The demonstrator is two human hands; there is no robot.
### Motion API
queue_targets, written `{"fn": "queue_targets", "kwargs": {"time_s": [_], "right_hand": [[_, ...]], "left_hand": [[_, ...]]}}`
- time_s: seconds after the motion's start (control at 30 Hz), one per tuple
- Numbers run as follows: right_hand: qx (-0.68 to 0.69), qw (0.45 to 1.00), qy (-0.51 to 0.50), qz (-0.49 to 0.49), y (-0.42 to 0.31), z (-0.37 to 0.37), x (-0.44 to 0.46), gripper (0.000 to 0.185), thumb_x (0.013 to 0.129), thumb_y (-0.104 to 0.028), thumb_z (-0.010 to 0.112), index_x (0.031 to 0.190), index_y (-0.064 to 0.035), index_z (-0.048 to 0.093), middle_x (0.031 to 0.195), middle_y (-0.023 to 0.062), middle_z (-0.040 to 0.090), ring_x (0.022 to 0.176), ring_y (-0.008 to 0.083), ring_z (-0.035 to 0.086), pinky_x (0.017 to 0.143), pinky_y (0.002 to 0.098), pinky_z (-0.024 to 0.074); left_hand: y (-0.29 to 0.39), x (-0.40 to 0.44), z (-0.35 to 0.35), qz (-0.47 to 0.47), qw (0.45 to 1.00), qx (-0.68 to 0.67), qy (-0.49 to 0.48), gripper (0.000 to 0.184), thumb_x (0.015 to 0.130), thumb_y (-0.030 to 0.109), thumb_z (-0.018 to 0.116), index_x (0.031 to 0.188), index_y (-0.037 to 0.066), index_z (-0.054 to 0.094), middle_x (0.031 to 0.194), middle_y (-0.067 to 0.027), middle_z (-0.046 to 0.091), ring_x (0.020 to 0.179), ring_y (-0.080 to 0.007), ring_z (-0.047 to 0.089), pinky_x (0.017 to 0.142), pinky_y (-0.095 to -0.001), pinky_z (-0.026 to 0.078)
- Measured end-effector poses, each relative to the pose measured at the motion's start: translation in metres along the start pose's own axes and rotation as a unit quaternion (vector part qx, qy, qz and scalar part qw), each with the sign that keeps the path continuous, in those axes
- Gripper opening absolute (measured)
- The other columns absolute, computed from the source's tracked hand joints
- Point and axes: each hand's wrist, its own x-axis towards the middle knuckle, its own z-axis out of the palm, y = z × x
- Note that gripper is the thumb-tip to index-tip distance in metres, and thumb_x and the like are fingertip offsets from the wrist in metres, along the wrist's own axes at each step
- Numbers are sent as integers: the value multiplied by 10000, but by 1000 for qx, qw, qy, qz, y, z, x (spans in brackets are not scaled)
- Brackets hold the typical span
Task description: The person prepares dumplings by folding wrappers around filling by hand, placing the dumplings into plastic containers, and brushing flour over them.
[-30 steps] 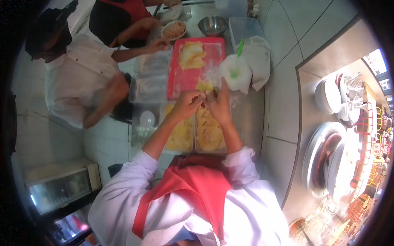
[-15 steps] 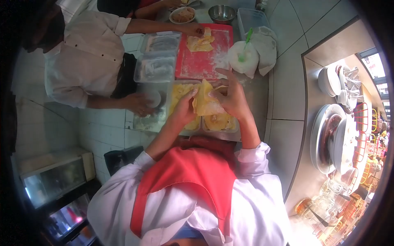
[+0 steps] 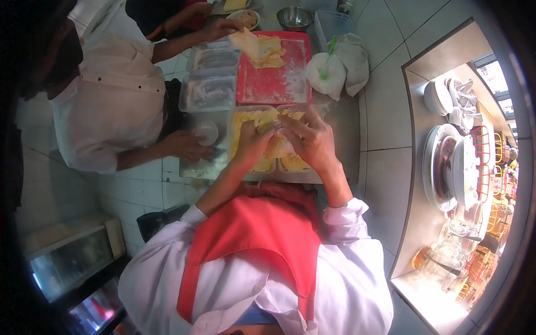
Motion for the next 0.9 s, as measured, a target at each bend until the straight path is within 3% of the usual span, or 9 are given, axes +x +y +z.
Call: {"fn": "queue_targets", "kwargs": {"time_s": [0.1, 0.23, 0.3, 0.4, 0.6, 0.73, 0.83, 0.9], "right_hand": [[-65, 997, -32, -29, -12, 2, 0, 465, 784, -156, 754, 1237, -127, 652, 1225, 141, 559, 834, 291, 632, 691, 406, 531], [-60, 996, -64, -3, -28, 10, 5, 482, 827, -188, 717, 1290, -109, 608, 1263, 169, 514, 858, 309, 632, 680, 390, 535], [20, 1000, 19, 0, -23, 24, 2, 473, 829, -103, 705, 1285, -74, 584, 1249, 169, 550, 913, 310, 639, 654, 358, 543], [127, 988, 64, 53, -36, 27, 1, 402, 821, 2, 679, 1213, -45, 604, 1233, 160, 593, 951, 309, 656, 669, 342, 552], [156, 978, 114, 75, -30, 39, -6, 330, 821, 100, 619, 1130, -14, 608, 1129, 126, 665, 969, 250, 686, 718, 303, 568], [232, 959, 128, 102, -18, 48, -10, 293, 828, 128, 594, 1092, 3, 594, 1116, 127, 672, 989, 206, 681, 741, 296, 566], [273, 945, 124, 127, -11, 52, -7, 263, 833, 142, 586, 1060, 10, 578, 1104, 125, 674, 988, 185, 678, 739, 301, 566], [295, 933, 143, 144, -8, 54, -2, 246, 833, 137, 595, 1039, 6, 569, 1085, 117, 681, 978, 176, 677, 734, 291, 562]], "left_hand": [[0, 0, -14, 51, 996, 54, -42, 175, 902, 134, 650, 1000, -6, 691, 815, -2, 668, 736, -64, 581, 621, -277, 466], [-3, 0, -35, 61, 987, 83, -122, 181, 910, 145, 652, 1000, -7, 691, 826, 1, 669, 732, -59, 573, 613, -274, 466], [14, -7, -36, 19, 995, -42, -92, 179, 917, 146, 657, 997, -11, 691, 827, 3, 669, 739, -52, 573, 611, -266, 462], [-7, 1, -40, 43, 997, -44, -36, 181, 917, 139, 668, 1007, -18, 688, 842, 4, 671, 750, -46, 578, 620, -257, 468], [3, -9, -33, 75, 989, -131, -9, 144, 901, 83, 683, 1013, -7, 675, 848, 4, 673, 726, -42, 587, 610, -243, 483], [0, -9, -32, 68, 992, -108, -4, 146, 879, 73, 700, 995, -14, 684, 819, 1, 677, 726, -48, 592, 609, -245, 482], [-2, -7, -21, 102, 991, -49, 70, 141, 858, 67, 713, 972, -14, 688, 813, -4, 679, 714, -51, 581, 609, -241, 477], [-13, -1, -16, 142, 983, -22, 115, 156, 844, 43, 704, 979, -35, 693, 889, -51, 704, 784, -90, 643, 674, -256, 520]]}}
